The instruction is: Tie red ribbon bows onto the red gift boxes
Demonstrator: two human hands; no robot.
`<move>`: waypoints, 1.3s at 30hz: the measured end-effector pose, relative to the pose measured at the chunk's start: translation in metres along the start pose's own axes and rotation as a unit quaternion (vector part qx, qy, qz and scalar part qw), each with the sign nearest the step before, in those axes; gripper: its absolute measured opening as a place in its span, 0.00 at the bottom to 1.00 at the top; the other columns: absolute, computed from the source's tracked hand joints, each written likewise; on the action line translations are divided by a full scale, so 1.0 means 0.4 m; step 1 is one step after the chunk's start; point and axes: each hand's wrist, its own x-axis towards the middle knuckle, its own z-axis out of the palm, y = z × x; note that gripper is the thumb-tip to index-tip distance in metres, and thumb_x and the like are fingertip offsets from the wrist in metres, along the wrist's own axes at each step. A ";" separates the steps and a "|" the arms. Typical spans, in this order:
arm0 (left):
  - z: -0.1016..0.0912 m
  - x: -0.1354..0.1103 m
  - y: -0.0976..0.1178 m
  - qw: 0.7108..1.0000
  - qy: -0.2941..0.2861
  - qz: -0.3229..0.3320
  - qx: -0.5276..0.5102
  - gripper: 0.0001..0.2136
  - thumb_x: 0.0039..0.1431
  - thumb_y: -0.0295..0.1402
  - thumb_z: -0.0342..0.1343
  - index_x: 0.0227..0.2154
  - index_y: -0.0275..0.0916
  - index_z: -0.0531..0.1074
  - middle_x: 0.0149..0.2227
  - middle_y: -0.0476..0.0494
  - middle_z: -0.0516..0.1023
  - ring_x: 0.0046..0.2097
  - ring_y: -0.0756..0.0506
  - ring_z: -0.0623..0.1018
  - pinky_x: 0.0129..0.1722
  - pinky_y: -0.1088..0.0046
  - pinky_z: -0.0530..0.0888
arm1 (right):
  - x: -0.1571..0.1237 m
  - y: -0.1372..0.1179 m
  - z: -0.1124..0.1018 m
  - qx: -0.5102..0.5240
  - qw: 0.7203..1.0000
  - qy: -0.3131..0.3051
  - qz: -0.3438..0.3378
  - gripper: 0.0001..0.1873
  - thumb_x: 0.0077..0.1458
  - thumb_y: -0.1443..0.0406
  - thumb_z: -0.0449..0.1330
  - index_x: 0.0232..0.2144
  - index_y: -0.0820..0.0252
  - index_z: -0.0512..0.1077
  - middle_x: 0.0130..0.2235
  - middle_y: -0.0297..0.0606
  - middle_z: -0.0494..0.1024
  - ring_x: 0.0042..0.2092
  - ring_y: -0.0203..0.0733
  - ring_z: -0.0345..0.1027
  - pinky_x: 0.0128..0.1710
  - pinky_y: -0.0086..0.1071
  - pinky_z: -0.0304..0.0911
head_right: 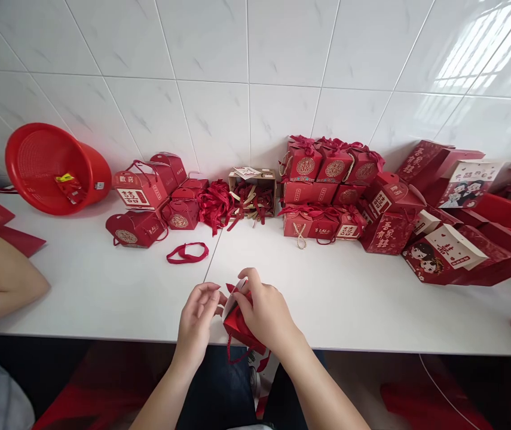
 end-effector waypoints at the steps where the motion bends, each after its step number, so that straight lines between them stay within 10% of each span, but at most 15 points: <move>1: 0.001 0.003 0.000 1.000 -0.022 -0.011 -0.011 0.14 0.57 0.46 0.54 0.36 0.40 0.67 0.30 0.49 0.72 0.33 0.49 0.73 0.29 0.76 0.71 | 0.000 0.001 0.000 -0.003 1.000 -0.002 -0.002 0.11 0.60 0.67 0.50 0.45 0.52 0.57 0.32 0.30 0.78 0.33 0.43 0.71 0.35 0.34 0.62; 8: 0.004 0.047 0.001 0.983 -0.116 0.004 0.141 0.16 0.60 0.47 0.47 0.25 0.40 0.63 0.22 0.53 0.65 0.26 0.50 0.67 0.26 0.76 0.66 | -0.003 0.010 0.001 0.004 0.999 0.018 -0.036 0.10 0.60 0.67 0.52 0.45 0.52 0.61 0.38 0.34 0.78 0.39 0.42 0.72 0.38 0.35 0.65; 14: -0.117 0.097 -0.046 0.958 0.016 0.021 0.287 0.12 0.49 0.37 0.57 0.16 0.42 0.62 0.18 0.49 0.63 0.26 0.43 0.68 0.27 0.70 0.62 | -0.069 0.086 -0.057 0.042 0.972 0.227 -0.032 0.08 0.60 0.59 0.54 0.40 0.56 0.67 0.42 0.41 0.74 0.45 0.44 0.69 0.42 0.37 0.67; 18: -0.165 0.115 -0.055 0.947 0.087 0.061 0.304 0.06 0.46 0.36 0.59 0.24 0.42 0.68 0.31 0.41 0.70 0.41 0.36 0.71 0.34 0.67 0.66 | -0.145 0.145 -0.077 0.063 0.982 0.166 0.058 0.11 0.59 0.56 0.55 0.37 0.57 0.69 0.38 0.40 0.74 0.42 0.44 0.70 0.43 0.39 0.68; 22: -0.094 0.096 -0.043 0.970 -0.018 0.077 0.228 0.12 0.55 0.44 0.54 0.36 0.42 0.70 0.41 0.42 0.74 0.43 0.41 0.75 0.38 0.69 0.71 | -0.173 0.168 -0.033 0.149 0.978 0.099 0.108 0.14 0.57 0.54 0.58 0.38 0.57 0.67 0.40 0.40 0.74 0.42 0.43 0.70 0.44 0.38 0.68; 27: 0.002 0.047 -0.038 0.977 -0.175 -0.019 0.117 0.13 0.55 0.46 0.56 0.34 0.42 0.64 0.35 0.49 0.71 0.31 0.48 0.74 0.29 0.74 0.69 | -0.157 0.171 0.011 0.283 0.947 0.052 0.141 0.18 0.57 0.50 0.56 0.31 0.60 0.66 0.30 0.34 0.71 0.32 0.37 0.66 0.32 0.31 0.63; 35: -0.035 0.041 -0.041 0.968 -0.183 -0.043 0.166 0.22 0.55 0.50 0.54 0.18 0.40 0.56 0.20 0.55 0.55 0.24 0.51 0.59 0.26 0.75 0.59 | -0.145 0.229 -0.042 0.380 0.908 0.085 0.154 0.25 0.53 0.48 0.60 0.19 0.59 0.59 0.19 0.26 0.59 0.21 0.30 0.48 0.22 0.27 0.47; 39: -0.081 0.064 -0.047 0.968 -0.151 -0.029 0.200 0.22 0.54 0.51 0.55 0.18 0.40 0.58 0.20 0.55 0.53 0.24 0.51 0.58 0.26 0.75 0.58 | -0.149 0.242 -0.086 0.300 0.939 0.041 0.164 0.21 0.52 0.50 0.61 0.21 0.61 0.67 0.17 0.25 0.56 0.20 0.29 0.44 0.21 0.27 0.41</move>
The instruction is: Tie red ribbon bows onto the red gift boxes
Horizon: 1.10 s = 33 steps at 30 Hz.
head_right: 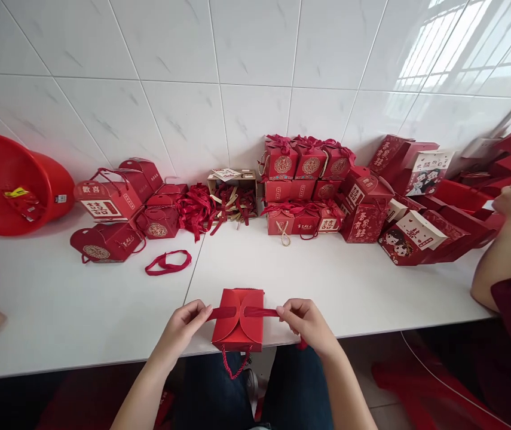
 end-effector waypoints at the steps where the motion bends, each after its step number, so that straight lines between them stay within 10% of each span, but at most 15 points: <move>1: -0.009 0.002 -0.009 1.000 0.012 0.000 0.010 0.22 0.53 0.51 0.55 0.17 0.40 0.59 0.19 0.55 0.53 0.24 0.51 0.58 0.26 0.75 0.58 | 0.000 -0.003 -0.007 -0.039 0.999 -0.009 0.004 0.21 0.53 0.50 0.60 0.22 0.61 0.69 0.17 0.25 0.56 0.20 0.29 0.44 0.20 0.27 0.41; 5: -0.029 0.010 -0.043 0.997 0.054 0.011 0.051 0.17 0.51 0.48 0.59 0.20 0.40 0.66 0.20 0.53 0.63 0.25 0.49 0.65 0.27 0.74 0.63 | 0.007 0.002 -0.028 -0.154 0.988 0.020 -0.024 0.20 0.53 0.49 0.60 0.24 0.60 0.72 0.18 0.27 0.60 0.21 0.31 0.50 0.20 0.27 0.47; 11: -0.042 -0.026 -0.041 0.951 0.249 0.139 0.125 0.10 0.50 0.43 0.60 0.28 0.43 0.72 0.35 0.43 0.74 0.41 0.40 0.74 0.42 0.68 0.69 | -0.028 0.018 -0.038 -0.223 0.931 0.257 -0.135 0.16 0.53 0.50 0.59 0.29 0.57 0.71 0.33 0.39 0.72 0.33 0.42 0.65 0.31 0.34 0.63; 16: -0.047 -0.095 -0.006 0.990 -0.055 0.042 0.123 0.13 0.59 0.42 0.51 0.24 0.44 0.75 0.22 0.47 0.73 0.27 0.44 0.73 0.28 0.72 0.66 | -0.093 -0.002 0.026 -0.222 0.973 0.009 -0.062 0.21 0.62 0.53 0.49 0.24 0.58 0.69 0.24 0.33 0.67 0.27 0.38 0.57 0.28 0.31 0.56; 19: -0.023 -0.105 -0.008 0.992 -0.076 -0.012 0.101 0.10 0.57 0.43 0.54 0.35 0.47 0.78 0.17 0.51 0.69 0.21 0.45 0.69 0.23 0.73 0.62 | -0.094 0.013 0.083 -0.157 0.987 -0.022 -0.026 0.19 0.62 0.52 0.50 0.30 0.57 0.70 0.25 0.32 0.68 0.28 0.38 0.59 0.30 0.31 0.57; 23: 0.026 -0.077 -0.024 0.996 0.056 -0.045 -0.061 0.18 0.54 0.45 0.58 0.47 0.47 0.74 0.21 0.51 0.71 0.23 0.47 0.70 0.23 0.75 0.64 | -0.065 0.060 0.136 0.052 0.997 0.053 0.026 0.20 0.59 0.48 0.52 0.31 0.56 0.69 0.21 0.28 0.63 0.21 0.33 0.52 0.22 0.28 0.52; 28: 0.046 -0.037 -0.019 0.902 0.103 -0.092 -0.408 0.24 0.52 0.45 0.60 0.53 0.48 0.70 0.33 0.49 0.74 0.35 0.48 0.76 0.29 0.74 0.72 | -0.031 0.075 0.145 0.317 0.931 0.181 0.014 0.14 0.54 0.50 0.60 0.36 0.52 0.72 0.36 0.34 0.74 0.29 0.35 0.65 0.26 0.29 0.63; 33: 0.017 -0.024 0.000 0.854 0.174 -0.103 -0.479 0.17 0.48 0.41 0.66 0.42 0.43 0.78 0.34 0.48 0.75 0.32 0.51 0.74 0.29 0.77 0.74 | -0.022 0.047 0.110 0.370 0.894 0.251 -0.034 0.07 0.51 0.57 0.65 0.32 0.51 0.76 0.34 0.32 0.75 0.33 0.35 0.70 0.32 0.30 0.68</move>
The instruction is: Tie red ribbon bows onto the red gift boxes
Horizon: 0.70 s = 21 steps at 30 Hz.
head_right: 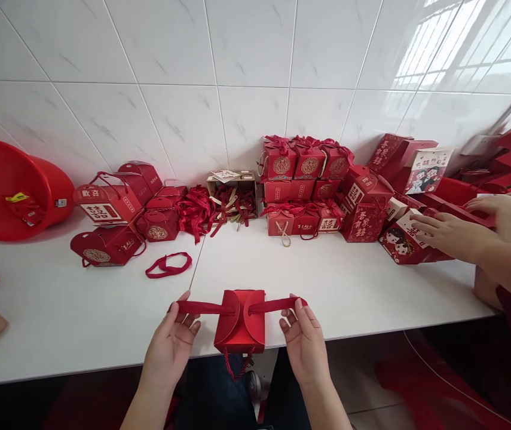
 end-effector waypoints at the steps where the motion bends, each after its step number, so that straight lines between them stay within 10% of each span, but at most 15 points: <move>1: 0.003 -0.003 0.008 1.000 0.003 0.020 0.007 0.17 0.47 0.41 0.66 0.40 0.42 0.78 0.34 0.48 0.75 0.32 0.51 0.74 0.29 0.78 0.74 | 0.001 -0.012 0.001 -0.004 1.000 0.004 -0.018 0.07 0.51 0.57 0.66 0.32 0.51 0.77 0.35 0.32 0.76 0.33 0.35 0.70 0.33 0.30 0.69; 12: 0.108 -0.028 0.105 0.956 -0.084 0.230 0.162 0.14 0.48 0.41 0.65 0.35 0.38 0.81 0.34 0.44 0.81 0.39 0.46 0.77 0.42 0.71 0.73 | 0.002 -0.135 0.094 -0.203 0.934 -0.063 -0.286 0.09 0.54 0.61 0.64 0.37 0.56 0.78 0.35 0.39 0.80 0.39 0.44 0.73 0.41 0.39 0.71; 21: 0.232 -0.050 0.169 0.871 -0.282 0.299 0.269 0.12 0.61 0.40 0.55 0.40 0.41 0.80 0.34 0.45 0.80 0.38 0.48 0.76 0.42 0.74 0.71 | -0.003 -0.212 0.214 -0.242 0.865 -0.206 -0.388 0.09 0.58 0.67 0.59 0.41 0.52 0.77 0.31 0.34 0.79 0.34 0.39 0.73 0.35 0.33 0.70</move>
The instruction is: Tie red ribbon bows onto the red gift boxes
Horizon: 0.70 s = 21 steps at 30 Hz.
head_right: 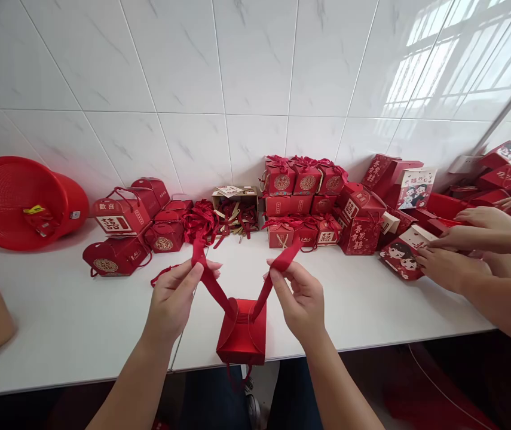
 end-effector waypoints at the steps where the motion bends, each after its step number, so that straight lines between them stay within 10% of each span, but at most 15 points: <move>1: 0.007 0.003 0.007 1.000 -0.008 0.008 0.003 0.12 0.61 0.40 0.54 0.40 0.42 0.79 0.34 0.45 0.80 0.38 0.48 0.76 0.41 0.74 0.71 | 0.004 -0.003 0.004 0.004 1.000 -0.006 -0.006 0.09 0.58 0.67 0.59 0.41 0.52 0.76 0.31 0.34 0.79 0.34 0.39 0.73 0.36 0.33 0.69; 14: 0.031 0.016 0.037 0.998 -0.026 0.054 -0.005 0.13 0.65 0.39 0.50 0.38 0.40 0.79 0.30 0.45 0.76 0.38 0.47 0.74 0.43 0.71 0.68 | 0.024 -0.035 0.022 0.059 0.998 -0.008 0.021 0.07 0.60 0.64 0.58 0.35 0.54 0.77 0.30 0.34 0.78 0.33 0.37 0.72 0.34 0.31 0.68; 21: 0.040 0.007 0.054 0.992 -0.113 0.037 0.030 0.12 0.62 0.38 0.53 0.28 0.40 0.77 0.21 0.51 0.71 0.25 0.52 0.68 0.27 0.76 0.66 | 0.029 -0.044 0.032 -0.020 0.999 -0.035 0.020 0.09 0.59 0.67 0.56 0.40 0.53 0.75 0.26 0.31 0.72 0.24 0.33 0.64 0.23 0.28 0.61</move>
